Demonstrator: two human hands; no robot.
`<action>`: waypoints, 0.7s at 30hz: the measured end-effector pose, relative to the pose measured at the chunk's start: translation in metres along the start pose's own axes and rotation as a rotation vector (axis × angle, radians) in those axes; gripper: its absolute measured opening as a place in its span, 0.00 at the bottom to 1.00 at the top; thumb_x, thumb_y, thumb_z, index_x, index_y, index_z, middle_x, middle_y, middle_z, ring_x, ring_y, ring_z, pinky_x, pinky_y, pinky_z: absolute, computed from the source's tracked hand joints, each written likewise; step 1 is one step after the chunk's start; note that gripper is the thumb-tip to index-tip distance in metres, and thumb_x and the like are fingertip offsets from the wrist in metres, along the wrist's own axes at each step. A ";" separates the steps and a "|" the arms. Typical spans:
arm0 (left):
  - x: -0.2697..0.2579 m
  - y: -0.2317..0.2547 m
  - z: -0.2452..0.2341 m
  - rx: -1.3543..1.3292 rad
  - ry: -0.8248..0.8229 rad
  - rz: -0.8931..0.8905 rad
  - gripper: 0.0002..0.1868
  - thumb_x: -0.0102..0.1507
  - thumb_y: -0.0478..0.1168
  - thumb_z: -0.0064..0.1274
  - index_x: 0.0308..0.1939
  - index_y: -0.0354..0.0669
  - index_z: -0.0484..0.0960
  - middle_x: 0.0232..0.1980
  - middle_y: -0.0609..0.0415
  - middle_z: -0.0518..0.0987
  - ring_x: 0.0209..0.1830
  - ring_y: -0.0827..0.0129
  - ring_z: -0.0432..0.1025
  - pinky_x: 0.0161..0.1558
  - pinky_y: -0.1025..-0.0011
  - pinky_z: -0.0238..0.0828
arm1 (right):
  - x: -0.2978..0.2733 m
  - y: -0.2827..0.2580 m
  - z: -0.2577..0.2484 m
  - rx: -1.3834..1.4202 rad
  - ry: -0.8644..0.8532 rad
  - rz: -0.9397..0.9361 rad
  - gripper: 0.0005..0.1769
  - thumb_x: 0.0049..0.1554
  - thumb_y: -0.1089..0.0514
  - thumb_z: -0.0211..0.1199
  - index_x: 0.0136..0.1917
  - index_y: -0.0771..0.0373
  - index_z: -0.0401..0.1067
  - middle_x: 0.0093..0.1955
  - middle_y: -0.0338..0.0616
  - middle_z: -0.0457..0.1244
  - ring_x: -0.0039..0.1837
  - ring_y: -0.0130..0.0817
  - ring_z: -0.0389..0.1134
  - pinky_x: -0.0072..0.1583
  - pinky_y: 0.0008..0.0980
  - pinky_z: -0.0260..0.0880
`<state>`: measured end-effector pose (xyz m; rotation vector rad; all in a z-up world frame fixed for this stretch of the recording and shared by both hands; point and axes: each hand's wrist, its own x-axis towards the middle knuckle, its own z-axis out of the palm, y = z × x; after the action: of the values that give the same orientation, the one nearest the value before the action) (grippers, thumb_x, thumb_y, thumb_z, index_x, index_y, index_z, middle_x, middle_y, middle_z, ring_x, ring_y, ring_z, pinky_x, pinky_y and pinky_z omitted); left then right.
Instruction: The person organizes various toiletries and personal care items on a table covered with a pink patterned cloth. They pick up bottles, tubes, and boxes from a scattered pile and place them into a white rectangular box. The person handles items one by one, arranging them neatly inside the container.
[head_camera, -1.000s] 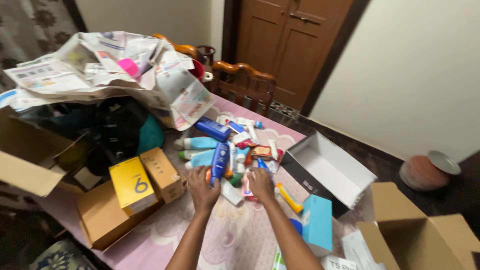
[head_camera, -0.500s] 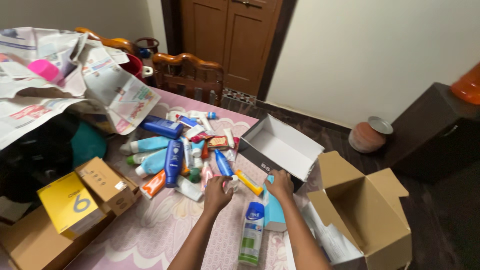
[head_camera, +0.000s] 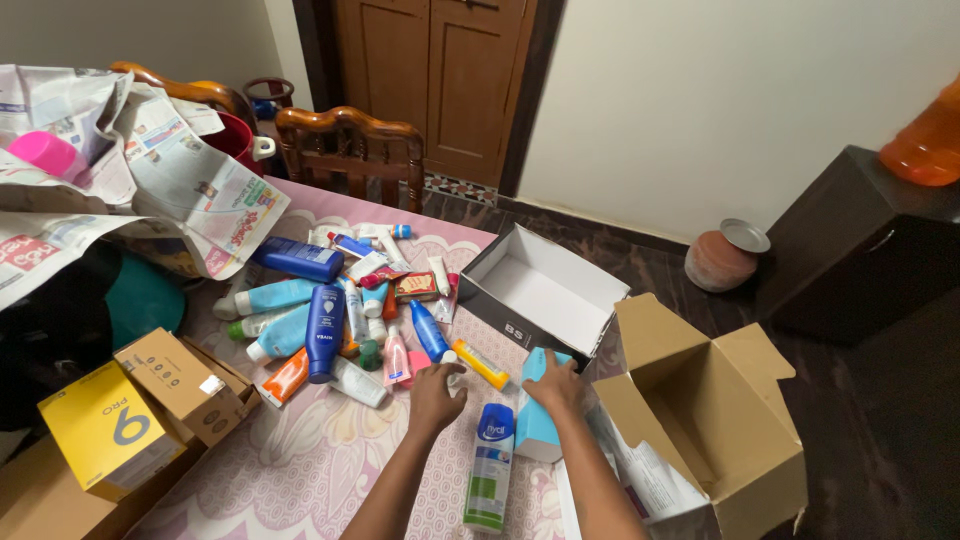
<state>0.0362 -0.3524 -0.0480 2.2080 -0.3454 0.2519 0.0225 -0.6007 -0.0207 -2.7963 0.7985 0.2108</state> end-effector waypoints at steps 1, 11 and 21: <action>0.001 -0.004 -0.002 0.011 0.016 0.004 0.20 0.50 0.40 0.66 0.47 0.52 0.85 0.50 0.50 0.81 0.56 0.51 0.71 0.60 0.59 0.67 | 0.002 -0.003 -0.001 -0.033 -0.005 0.018 0.53 0.49 0.34 0.70 0.81 0.40 0.49 0.75 0.65 0.51 0.69 0.57 0.65 0.65 0.46 0.70; 0.009 -0.019 -0.019 0.057 0.052 -0.068 0.22 0.50 0.42 0.66 0.49 0.54 0.84 0.49 0.51 0.80 0.56 0.51 0.70 0.58 0.57 0.67 | -0.013 -0.055 -0.001 -0.062 0.229 -0.327 0.27 0.50 0.43 0.71 0.60 0.56 0.74 0.64 0.49 0.62 0.68 0.47 0.63 0.61 0.47 0.70; 0.046 -0.019 -0.021 0.035 0.096 -0.047 0.22 0.52 0.42 0.65 0.51 0.54 0.83 0.49 0.51 0.80 0.56 0.51 0.70 0.58 0.57 0.68 | 0.047 -0.069 -0.003 0.117 0.362 -0.546 0.33 0.49 0.55 0.70 0.67 0.61 0.68 0.62 0.47 0.65 0.67 0.47 0.63 0.68 0.44 0.63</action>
<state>0.0845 -0.3315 -0.0352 2.2263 -0.2382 0.3396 0.0991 -0.5678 -0.0144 -2.8440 0.0752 -0.4270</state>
